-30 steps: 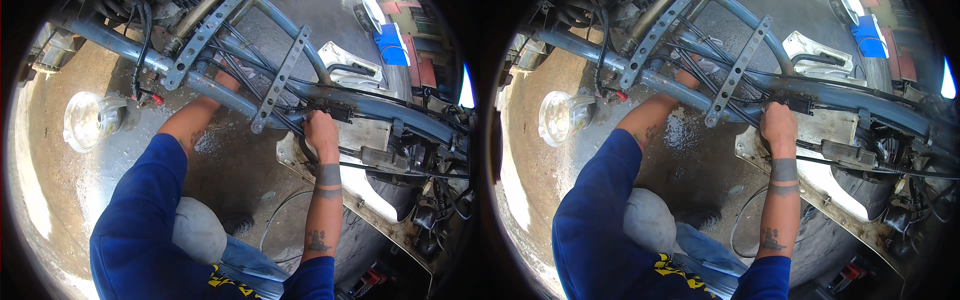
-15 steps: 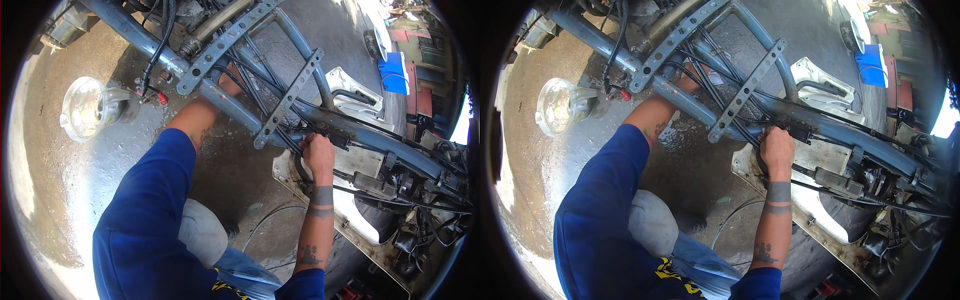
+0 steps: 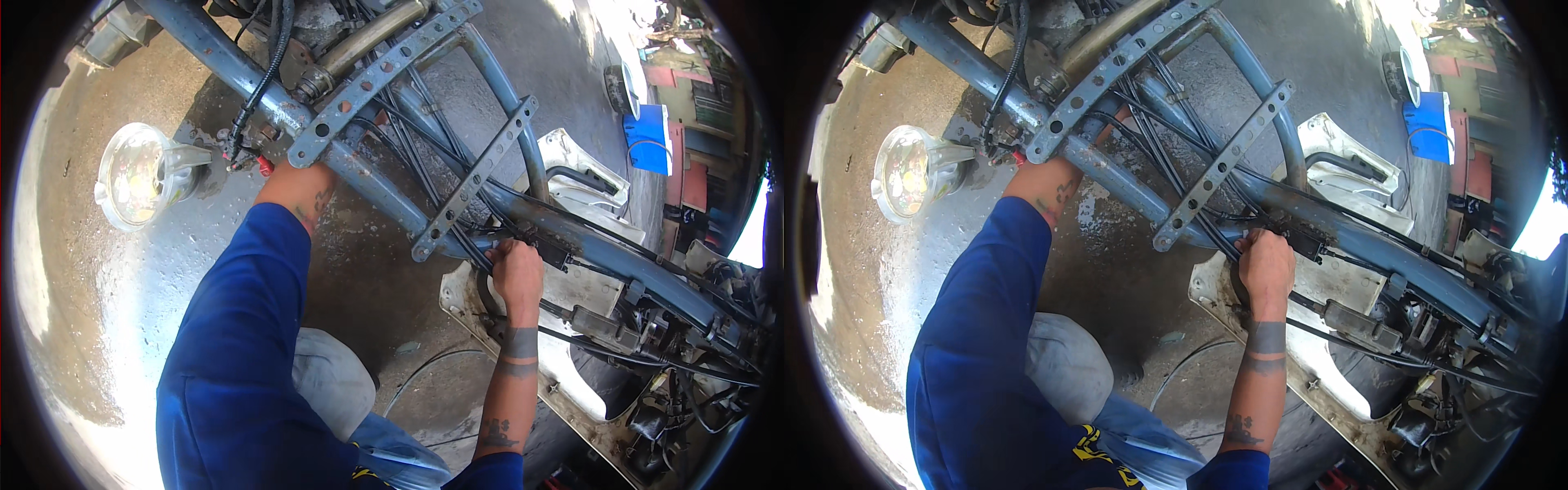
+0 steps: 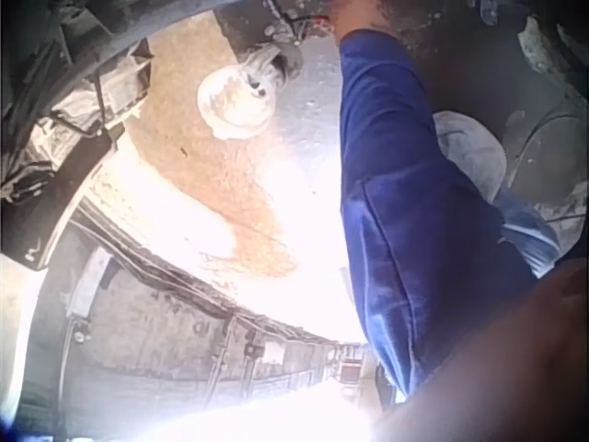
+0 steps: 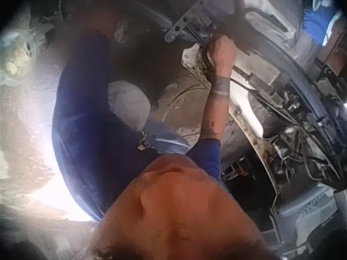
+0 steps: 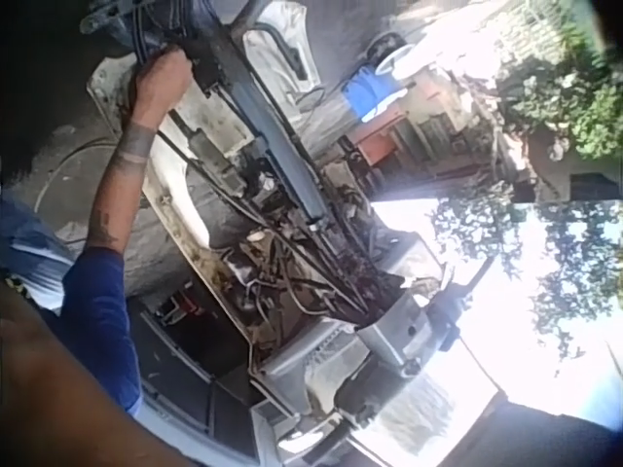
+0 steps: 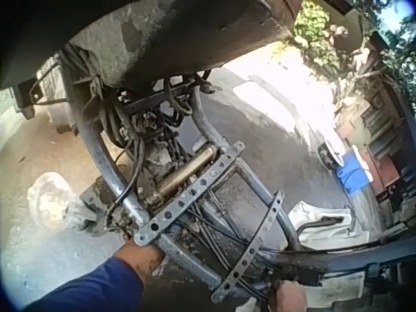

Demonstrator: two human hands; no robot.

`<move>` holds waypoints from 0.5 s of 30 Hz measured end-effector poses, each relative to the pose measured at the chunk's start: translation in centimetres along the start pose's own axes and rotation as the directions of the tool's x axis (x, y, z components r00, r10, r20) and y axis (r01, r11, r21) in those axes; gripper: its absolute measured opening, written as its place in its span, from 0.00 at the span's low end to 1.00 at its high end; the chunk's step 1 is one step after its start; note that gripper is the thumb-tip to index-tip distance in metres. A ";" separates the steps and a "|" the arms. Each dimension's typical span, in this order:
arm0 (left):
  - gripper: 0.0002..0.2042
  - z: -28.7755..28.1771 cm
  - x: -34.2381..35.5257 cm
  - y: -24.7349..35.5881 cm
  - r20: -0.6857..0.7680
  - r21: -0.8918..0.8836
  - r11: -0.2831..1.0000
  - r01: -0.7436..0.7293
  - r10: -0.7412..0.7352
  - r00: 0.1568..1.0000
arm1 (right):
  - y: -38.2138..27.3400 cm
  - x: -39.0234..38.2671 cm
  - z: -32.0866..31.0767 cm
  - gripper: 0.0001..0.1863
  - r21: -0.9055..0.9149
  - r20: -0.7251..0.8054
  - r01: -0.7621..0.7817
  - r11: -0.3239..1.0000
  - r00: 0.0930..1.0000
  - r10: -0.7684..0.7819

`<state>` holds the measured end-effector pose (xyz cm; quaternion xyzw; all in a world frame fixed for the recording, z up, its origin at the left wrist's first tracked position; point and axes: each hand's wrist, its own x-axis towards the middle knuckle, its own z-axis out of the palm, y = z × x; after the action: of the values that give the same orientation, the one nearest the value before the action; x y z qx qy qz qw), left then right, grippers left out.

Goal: Clean the internal frame and components of a partially disassembled motorcycle.

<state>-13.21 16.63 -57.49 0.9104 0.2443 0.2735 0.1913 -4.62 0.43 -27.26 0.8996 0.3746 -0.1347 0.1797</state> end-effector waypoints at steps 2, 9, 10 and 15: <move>0.17 -1.0 0.1 -1.4 -0.001 0.011 0.999 0.036 -0.036 0.999 | 0.1 0.0 0.1 0.09 0.009 0.003 0.024 1.000 1.000 -0.024; 0.17 -3.1 0.7 -3.4 0.000 -0.006 0.991 0.134 -0.134 0.991 | 0.1 0.2 0.3 0.09 0.018 0.010 0.039 0.999 0.999 -0.039; 0.17 -3.4 1.0 -3.7 -0.003 -0.010 0.990 0.144 -0.144 0.990 | 0.0 0.2 0.2 0.09 0.008 0.009 0.016 1.000 1.000 -0.016; 0.17 -4.4 2.0 -4.0 0.003 -0.040 0.983 0.182 -0.182 0.983 | 0.1 0.3 0.0 0.10 0.009 0.010 0.023 1.000 1.000 -0.024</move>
<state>-15.76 21.89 -55.21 0.8803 0.3209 0.2602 0.2334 -4.31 0.52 -27.36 0.8952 0.3836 -0.1431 0.1759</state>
